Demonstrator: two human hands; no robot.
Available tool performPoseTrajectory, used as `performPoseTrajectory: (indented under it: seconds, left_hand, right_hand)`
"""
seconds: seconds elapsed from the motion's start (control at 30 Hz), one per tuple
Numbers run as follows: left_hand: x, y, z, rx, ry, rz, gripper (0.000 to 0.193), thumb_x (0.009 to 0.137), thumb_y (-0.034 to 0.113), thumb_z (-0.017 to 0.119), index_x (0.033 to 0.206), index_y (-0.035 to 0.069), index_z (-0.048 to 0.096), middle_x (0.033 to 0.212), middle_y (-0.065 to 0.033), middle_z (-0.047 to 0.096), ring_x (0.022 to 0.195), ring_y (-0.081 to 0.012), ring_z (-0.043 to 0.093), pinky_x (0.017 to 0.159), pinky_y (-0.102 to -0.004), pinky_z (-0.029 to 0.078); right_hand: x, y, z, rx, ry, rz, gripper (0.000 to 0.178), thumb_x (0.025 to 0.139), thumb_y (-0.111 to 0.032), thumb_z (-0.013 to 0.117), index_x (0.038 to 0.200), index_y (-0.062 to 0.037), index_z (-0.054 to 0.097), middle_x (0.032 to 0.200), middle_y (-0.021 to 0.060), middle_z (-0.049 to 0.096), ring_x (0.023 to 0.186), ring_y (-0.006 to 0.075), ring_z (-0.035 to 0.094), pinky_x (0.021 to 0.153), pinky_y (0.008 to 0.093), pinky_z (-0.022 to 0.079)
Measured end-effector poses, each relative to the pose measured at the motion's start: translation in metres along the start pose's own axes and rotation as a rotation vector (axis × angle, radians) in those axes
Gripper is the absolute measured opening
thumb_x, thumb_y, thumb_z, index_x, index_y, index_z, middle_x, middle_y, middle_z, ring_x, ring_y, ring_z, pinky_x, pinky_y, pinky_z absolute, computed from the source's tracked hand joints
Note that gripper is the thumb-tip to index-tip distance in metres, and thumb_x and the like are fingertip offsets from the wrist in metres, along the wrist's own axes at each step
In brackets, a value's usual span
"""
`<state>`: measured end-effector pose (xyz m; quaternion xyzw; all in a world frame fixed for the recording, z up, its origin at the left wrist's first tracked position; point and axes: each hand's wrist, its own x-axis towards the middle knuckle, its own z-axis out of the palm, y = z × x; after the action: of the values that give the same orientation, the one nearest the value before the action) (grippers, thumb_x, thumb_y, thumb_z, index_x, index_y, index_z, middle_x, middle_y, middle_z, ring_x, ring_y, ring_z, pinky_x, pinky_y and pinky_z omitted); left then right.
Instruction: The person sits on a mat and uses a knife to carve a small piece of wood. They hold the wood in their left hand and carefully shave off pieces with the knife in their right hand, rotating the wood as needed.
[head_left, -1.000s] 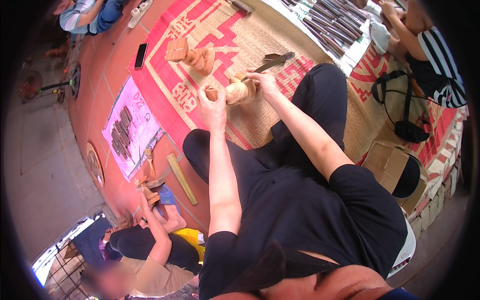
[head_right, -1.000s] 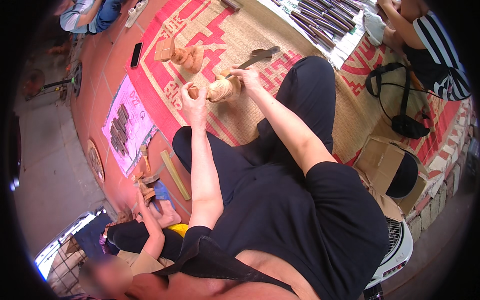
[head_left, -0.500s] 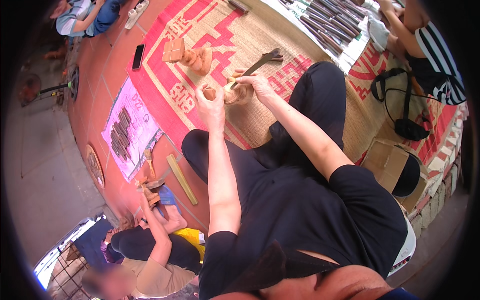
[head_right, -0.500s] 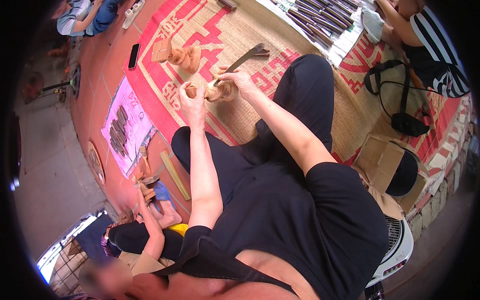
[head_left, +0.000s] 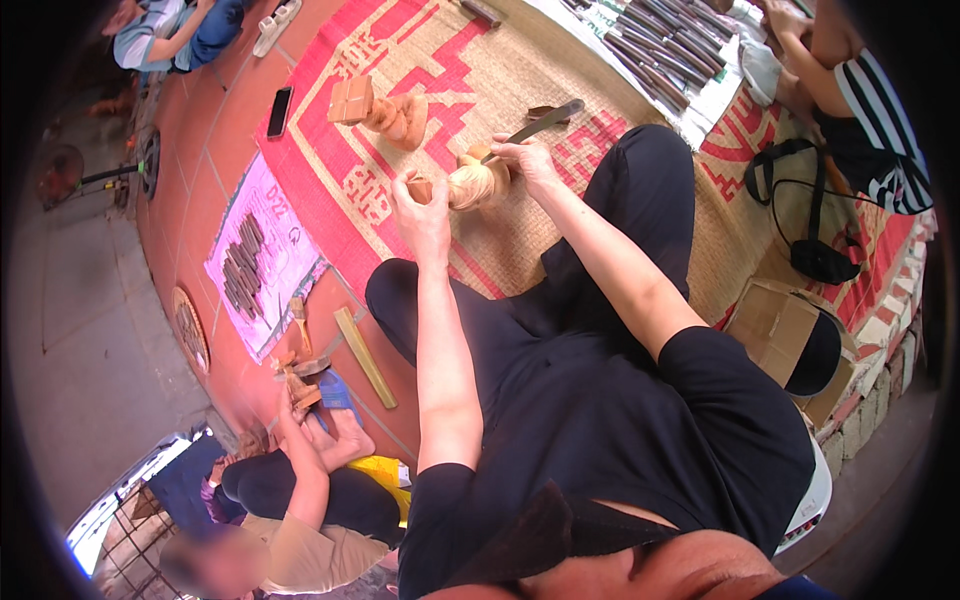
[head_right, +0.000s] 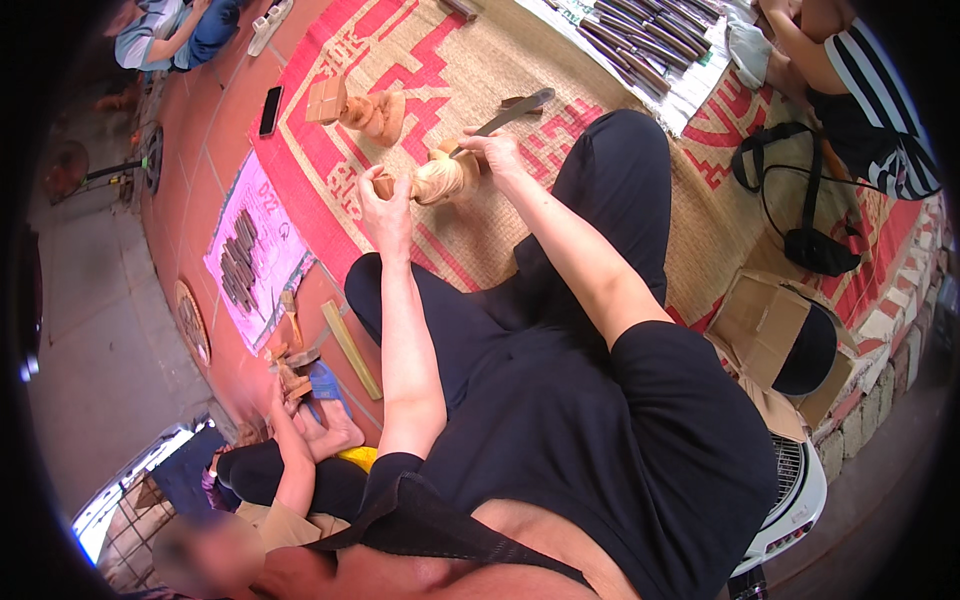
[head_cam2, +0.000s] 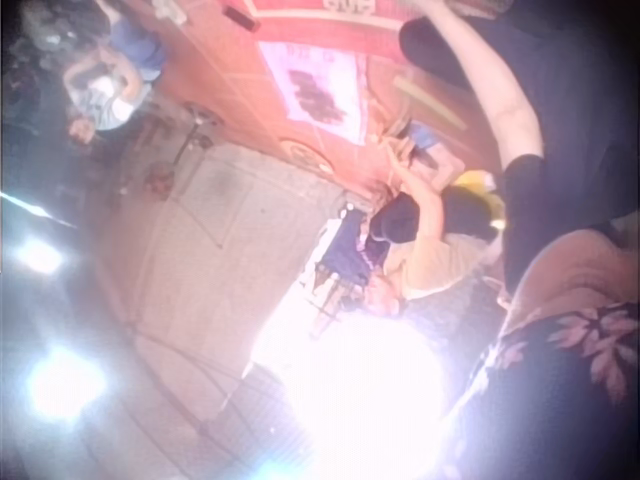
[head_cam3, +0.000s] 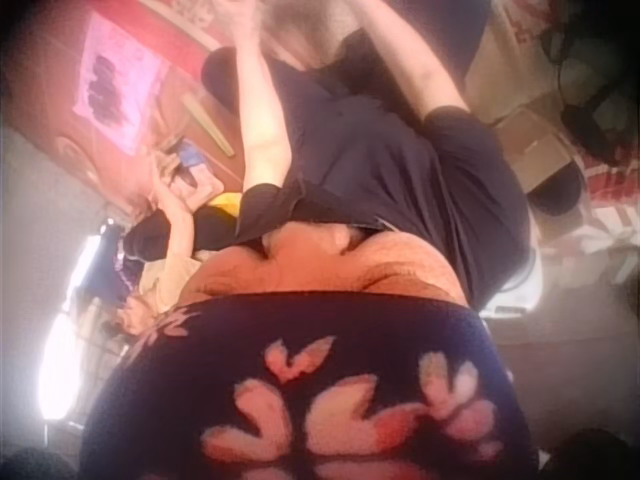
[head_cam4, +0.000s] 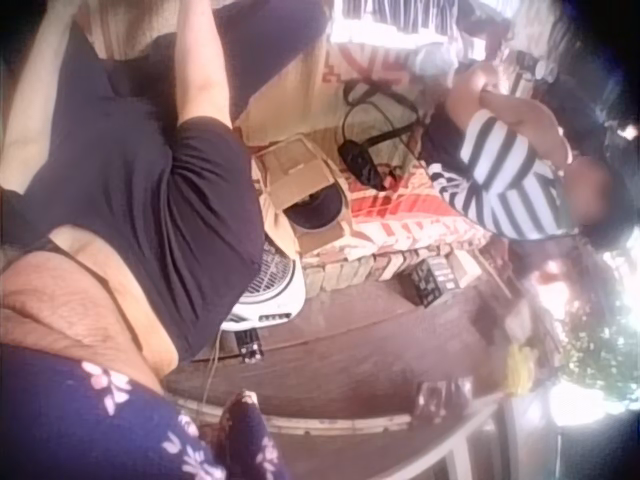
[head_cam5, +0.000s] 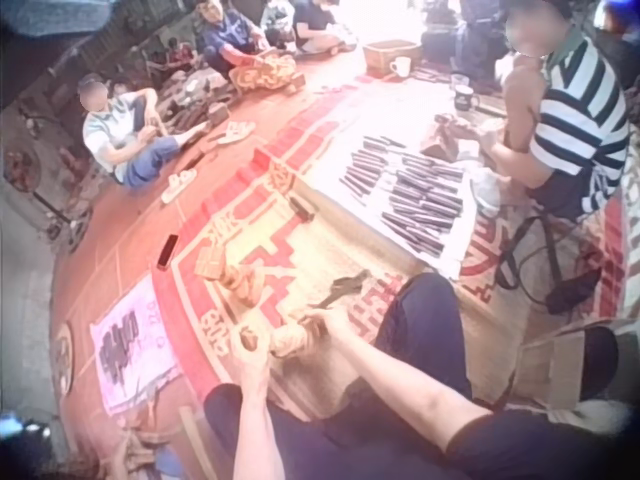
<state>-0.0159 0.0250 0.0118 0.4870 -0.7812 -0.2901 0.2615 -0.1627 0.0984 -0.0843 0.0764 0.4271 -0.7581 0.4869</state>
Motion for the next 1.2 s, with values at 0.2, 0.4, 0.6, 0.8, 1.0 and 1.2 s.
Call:
performPoseTrajectory:
  seconds: [0.2,0.4,0.6,0.8,1.0,1.2]
  left_hand:
    - [0.002,0.003,0.004,0.003,-0.005,-0.008,0.045,0.078,0.027,0.071,0.114,0.005,0.056,0.111,-0.0142,0.057,0.104,-0.0284,0.057,0.091,-0.0393,0.045]
    - [0.001,-0.001,0.001,0.011,-0.009,0.020,0.045,0.079,0.028,0.071,0.114,0.005,0.056,0.111,-0.0146,0.057,0.104,-0.0282,0.057,0.090,-0.0392,0.045]
    - [-0.001,0.001,0.001,-0.016,-0.013,0.016,0.045,0.078,0.026,0.071,0.115,0.005,0.056,0.110,-0.0131,0.057,0.102,-0.0271,0.058,0.090,-0.0381,0.046]
    - [-0.001,-0.001,-0.012,-0.010,-0.094,0.244,0.051,0.070,0.018,0.074,0.116,0.007,0.056,0.111,-0.0106,0.056,0.104,-0.0269,0.057,0.091,-0.0374,0.046]
    - [0.003,0.008,-0.026,0.300,-0.185,0.662,0.067,0.063,0.018,0.078,0.124,0.012,0.051,0.116,-0.0093,0.054,0.110,-0.0293,0.052,0.099,-0.0434,0.039]
    - [-0.015,-0.015,-0.020,0.343,-0.223,0.531,0.084,0.063,0.019,0.078,0.138,0.014,0.040,0.127,-0.0131,0.048,0.123,-0.0326,0.042,0.108,-0.0467,0.029]
  right_hand:
    - [0.003,0.014,0.002,-0.070,-0.135,-0.065,0.035,0.073,-0.002,0.074,0.106,0.0039,0.066,0.096,0.0119,0.070,0.089,0.0178,0.065,0.088,0.0278,0.048]
    - [-0.002,0.000,0.002,-0.009,-0.094,-0.017,0.037,0.072,0.001,0.072,0.108,0.0044,0.064,0.096,0.0133,0.070,0.087,0.0184,0.066,0.085,0.0285,0.051]
    - [0.002,0.000,-0.010,-0.051,0.072,0.021,0.035,0.072,0.000,0.074,0.106,0.0019,0.067,0.092,0.0105,0.070,0.087,0.0181,0.065,0.080,0.0281,0.050]
    - [0.008,0.005,-0.016,-0.100,-0.097,0.019,0.033,0.078,-0.011,0.072,0.109,-0.0024,0.068,0.098,0.0074,0.069,0.092,0.0171,0.063,0.085,0.0332,0.046]
    - [0.010,0.011,-0.020,0.087,-0.161,0.034,0.031,0.080,-0.011,0.071,0.110,-0.0051,0.066,0.104,0.0065,0.067,0.102,0.0180,0.060,0.088,0.0367,0.044]
    - [0.006,0.023,-0.021,0.058,-0.077,0.093,0.034,0.081,-0.010,0.070,0.114,-0.0014,0.064,0.104,0.0068,0.066,0.100,0.0172,0.061,0.090,0.0375,0.047]
